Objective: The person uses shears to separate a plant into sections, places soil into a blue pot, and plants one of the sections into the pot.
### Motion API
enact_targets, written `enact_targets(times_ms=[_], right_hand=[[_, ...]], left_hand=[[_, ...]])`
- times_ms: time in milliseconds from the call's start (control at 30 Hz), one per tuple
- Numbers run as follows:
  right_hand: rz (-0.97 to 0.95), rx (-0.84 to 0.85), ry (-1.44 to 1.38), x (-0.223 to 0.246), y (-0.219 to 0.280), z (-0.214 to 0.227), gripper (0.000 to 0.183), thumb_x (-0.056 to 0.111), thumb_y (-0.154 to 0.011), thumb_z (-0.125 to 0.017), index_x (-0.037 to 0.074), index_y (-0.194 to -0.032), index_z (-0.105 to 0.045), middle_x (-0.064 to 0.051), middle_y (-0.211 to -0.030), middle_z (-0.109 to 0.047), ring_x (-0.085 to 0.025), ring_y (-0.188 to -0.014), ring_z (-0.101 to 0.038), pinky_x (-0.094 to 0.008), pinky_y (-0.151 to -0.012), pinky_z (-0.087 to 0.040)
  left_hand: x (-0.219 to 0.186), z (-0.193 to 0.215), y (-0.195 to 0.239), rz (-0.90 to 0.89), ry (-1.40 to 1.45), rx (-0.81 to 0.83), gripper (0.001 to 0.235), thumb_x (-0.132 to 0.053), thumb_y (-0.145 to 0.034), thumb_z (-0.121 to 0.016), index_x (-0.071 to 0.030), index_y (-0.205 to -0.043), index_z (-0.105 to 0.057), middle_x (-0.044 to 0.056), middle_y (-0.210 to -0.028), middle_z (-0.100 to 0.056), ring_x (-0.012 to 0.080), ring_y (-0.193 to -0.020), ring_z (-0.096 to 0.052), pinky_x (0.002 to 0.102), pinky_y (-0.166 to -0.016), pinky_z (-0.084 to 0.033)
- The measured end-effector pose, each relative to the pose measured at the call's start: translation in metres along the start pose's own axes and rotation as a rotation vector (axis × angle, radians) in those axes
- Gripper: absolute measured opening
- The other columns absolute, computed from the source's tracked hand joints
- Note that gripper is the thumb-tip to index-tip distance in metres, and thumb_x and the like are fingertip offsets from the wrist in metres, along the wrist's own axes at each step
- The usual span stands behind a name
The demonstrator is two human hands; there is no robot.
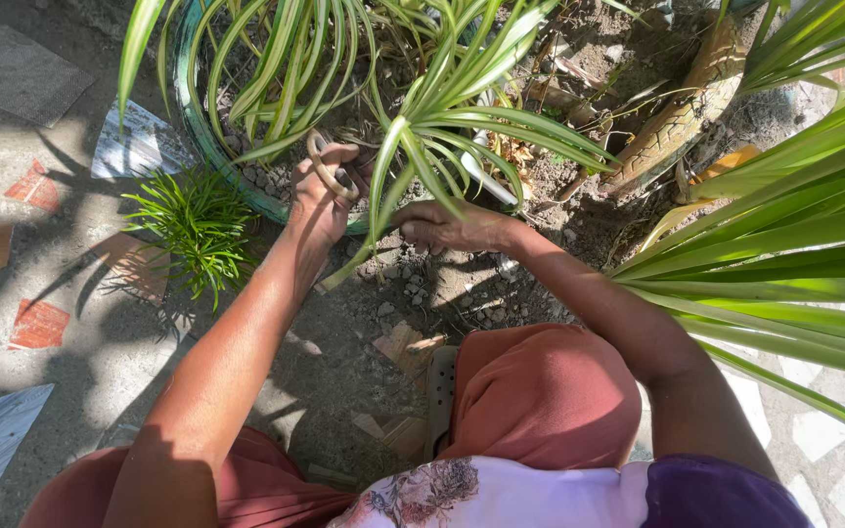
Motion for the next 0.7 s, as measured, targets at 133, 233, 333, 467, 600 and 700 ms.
enact_targets(times_ms=[133, 233, 333, 467, 600, 700], right_hand=[[0.209, -0.233, -0.734, -0.038, -0.014, 0.0, 0.048, 0.033, -0.1, -0.062, 0.009, -0.14, -0.053, -0.005, -0.128, -0.067, -0.02, -0.114, -0.065, -0.039, -0.092, -0.058], [0.227, -0.445, -0.632, -0.068, -0.03, 0.001, 0.041, 0.034, -0.102, -0.065, 0.006, -0.132, -0.06, -0.005, -0.119, -0.068, -0.019, -0.112, -0.069, -0.036, -0.099, -0.062], [0.16, -0.718, -0.843, -0.091, -0.047, 0.009, 0.044, 0.024, -0.099, -0.077, 0.007, -0.135, -0.06, -0.003, -0.115, -0.062, -0.016, -0.096, -0.056, -0.032, -0.089, -0.05], [0.361, -0.645, -0.929, -0.08, -0.039, 0.007, 0.043, 0.012, -0.094, -0.084, 0.008, -0.13, -0.06, -0.007, -0.113, -0.063, -0.019, -0.1, -0.061, -0.036, -0.094, -0.053], [0.529, -0.624, -0.792, -0.048, -0.031, -0.011, 0.05, 0.014, -0.091, -0.081, 0.017, -0.135, -0.058, -0.004, -0.116, -0.063, -0.019, -0.11, -0.062, -0.036, -0.103, -0.057], [0.539, -0.613, -0.818, -0.038, -0.031, -0.009, 0.037, 0.016, -0.1, -0.078, 0.009, -0.134, -0.063, -0.009, -0.124, -0.066, -0.022, -0.121, -0.064, -0.038, -0.112, -0.055]], left_hand=[[0.009, -0.03, 0.013, 0.586, 0.848, -0.164, 0.02, -0.017, -0.092, -0.069, 0.002, -0.092, -0.068, 0.013, -0.085, -0.073, 0.0204, -0.075, -0.069, 0.033, -0.063, -0.058], [0.008, -0.043, 0.031, 0.729, 0.652, -0.386, 0.016, -0.007, -0.085, -0.079, 0.003, -0.09, -0.068, 0.011, -0.084, -0.071, 0.0204, -0.064, -0.063, 0.035, -0.049, -0.054], [-0.008, -0.055, 0.04, 0.681, 0.477, -0.32, 0.018, -0.012, -0.084, -0.078, 0.0, -0.096, -0.071, 0.013, -0.079, -0.074, 0.0182, -0.064, -0.069, 0.029, -0.048, -0.053], [-0.017, -0.067, 0.055, 0.51, 0.449, -0.302, 0.023, -0.009, -0.085, -0.079, 0.0, -0.102, -0.066, 0.01, -0.085, -0.071, 0.0169, -0.071, -0.07, 0.03, -0.052, -0.054], [-0.014, -0.059, 0.075, 0.4, 0.48, -0.18, 0.028, -0.012, -0.086, -0.079, -0.002, -0.108, -0.065, 0.009, -0.094, -0.073, 0.0156, -0.079, -0.073, 0.029, -0.063, -0.061], [0.001, -0.052, 0.071, 0.431, 0.433, -0.087, 0.04, -0.017, -0.084, -0.084, -0.002, -0.116, -0.066, 0.007, -0.092, -0.071, 0.014, -0.077, -0.071, 0.029, -0.065, -0.061]])
Point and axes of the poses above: each hand's wrist, its own y-axis away from the middle knuckle, its own z-axis out of the back of the hand, x = y × z, the point moved 4 cm from there along -y, towards the middle knuckle
